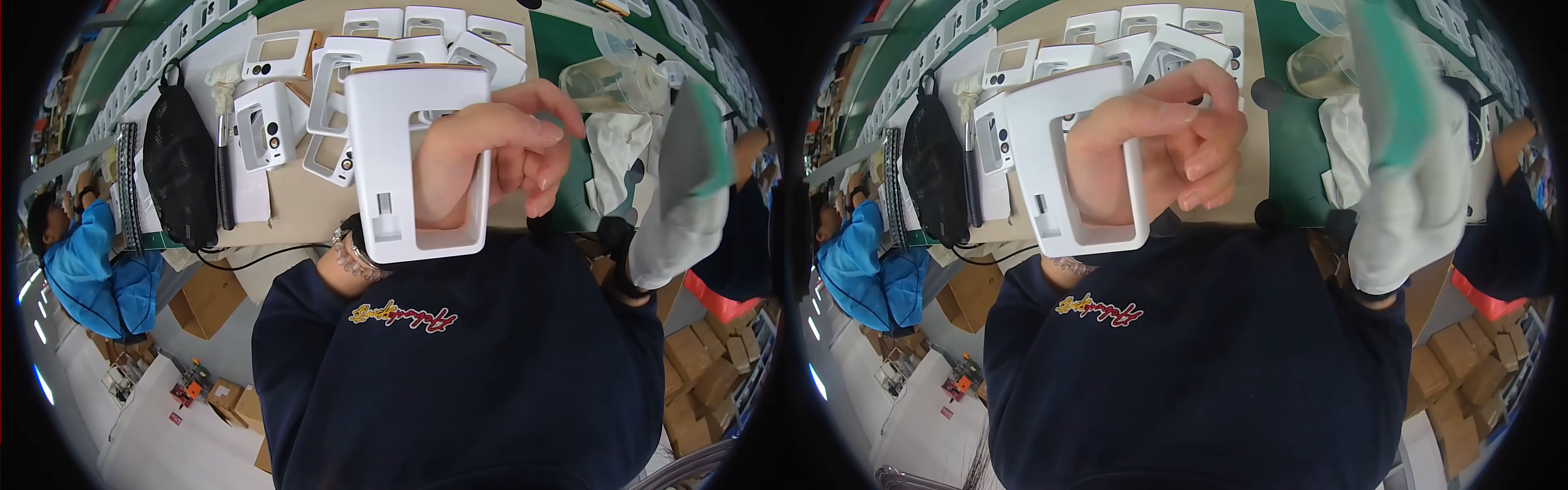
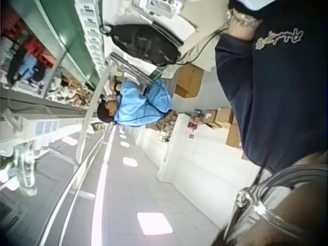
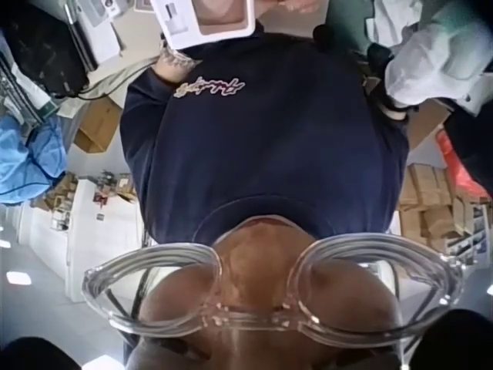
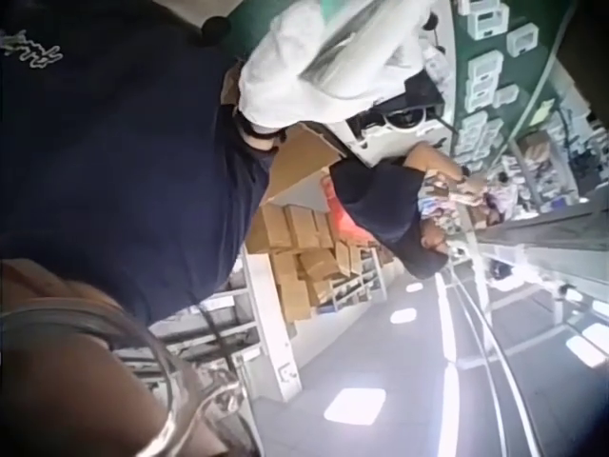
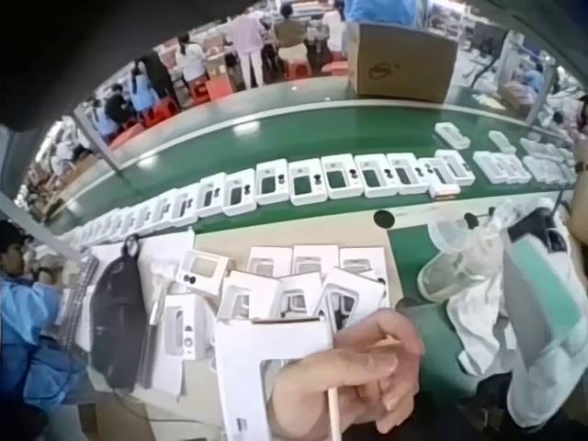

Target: The person wipes white plastic housings with a cloth, occasionally applying liquid from a bottle or pressing a small component into the housing, before placing them on a conveyor belt.

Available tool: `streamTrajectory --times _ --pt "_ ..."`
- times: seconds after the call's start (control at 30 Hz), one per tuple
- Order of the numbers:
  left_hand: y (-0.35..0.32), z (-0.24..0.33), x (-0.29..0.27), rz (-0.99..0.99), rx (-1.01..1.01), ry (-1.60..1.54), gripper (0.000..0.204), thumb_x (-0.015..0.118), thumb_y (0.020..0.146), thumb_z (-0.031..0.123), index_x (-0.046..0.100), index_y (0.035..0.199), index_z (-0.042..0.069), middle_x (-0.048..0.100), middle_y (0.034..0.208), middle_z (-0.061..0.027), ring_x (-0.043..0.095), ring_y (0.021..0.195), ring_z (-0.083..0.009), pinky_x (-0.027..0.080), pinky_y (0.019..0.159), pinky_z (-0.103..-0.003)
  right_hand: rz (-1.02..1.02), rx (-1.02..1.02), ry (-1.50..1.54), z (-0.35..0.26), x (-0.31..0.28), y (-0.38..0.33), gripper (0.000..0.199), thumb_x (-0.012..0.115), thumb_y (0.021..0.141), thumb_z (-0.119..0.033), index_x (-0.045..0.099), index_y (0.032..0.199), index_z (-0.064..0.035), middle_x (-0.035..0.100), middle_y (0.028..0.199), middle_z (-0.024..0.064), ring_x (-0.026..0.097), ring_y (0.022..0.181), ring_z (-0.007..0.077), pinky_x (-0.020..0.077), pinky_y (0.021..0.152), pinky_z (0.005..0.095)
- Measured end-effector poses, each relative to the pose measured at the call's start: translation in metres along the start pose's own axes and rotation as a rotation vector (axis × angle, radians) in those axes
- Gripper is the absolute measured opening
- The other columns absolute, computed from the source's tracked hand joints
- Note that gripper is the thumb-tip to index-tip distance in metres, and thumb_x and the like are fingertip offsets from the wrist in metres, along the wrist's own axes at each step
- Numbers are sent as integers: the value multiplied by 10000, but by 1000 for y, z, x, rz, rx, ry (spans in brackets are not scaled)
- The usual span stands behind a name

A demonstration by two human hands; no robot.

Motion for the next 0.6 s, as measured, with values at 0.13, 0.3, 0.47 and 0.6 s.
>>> streamTrajectory --times 0.13,0.3,0.47,0.6 --pt "-2 -4 -13 -84 143 -50 236 375 826 272 442 957 87 377 552 3 410 480 -132 324 473 -248 -365 -49 -286 45 -8 -44 364 650 686 -112 504 994 16 494 1049 155 511 910 279 415 788 333" --pt "-5 7 -12 -198 -83 -104 245 369 864 278 431 1026 104 395 590 11 399 441 -97 323 397 -210 -573 -179 -675 61 -12 -43 397 668 656 -58 513 1021 -42 476 1097 185 497 958 314 401 811 363" --pt "-1 -3 -12 506 184 211 250 393 832 126 421 1075 75 384 549 1 335 316 -89 317 319 -216 -252 29 -953 76 -51 -23 361 674 642 -76 524 970 -59 481 1094 191 490 967 334 403 809 370" --pt "-11 8 -1 455 134 220 319 388 778 3 395 1094 45 368 502 -11 336 281 -106 351 329 -236 -496 30 -1061 113 -66 -20 299 657 660 -67 540 934 -40 477 1117 189 476 1026 319 396 834 362"
Point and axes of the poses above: each hand's wrist, its own y-axis towards the middle knuckle, its own x-axis out of the palm, z = x × y, the point moved 1 cm from there along y, towards the middle knuckle
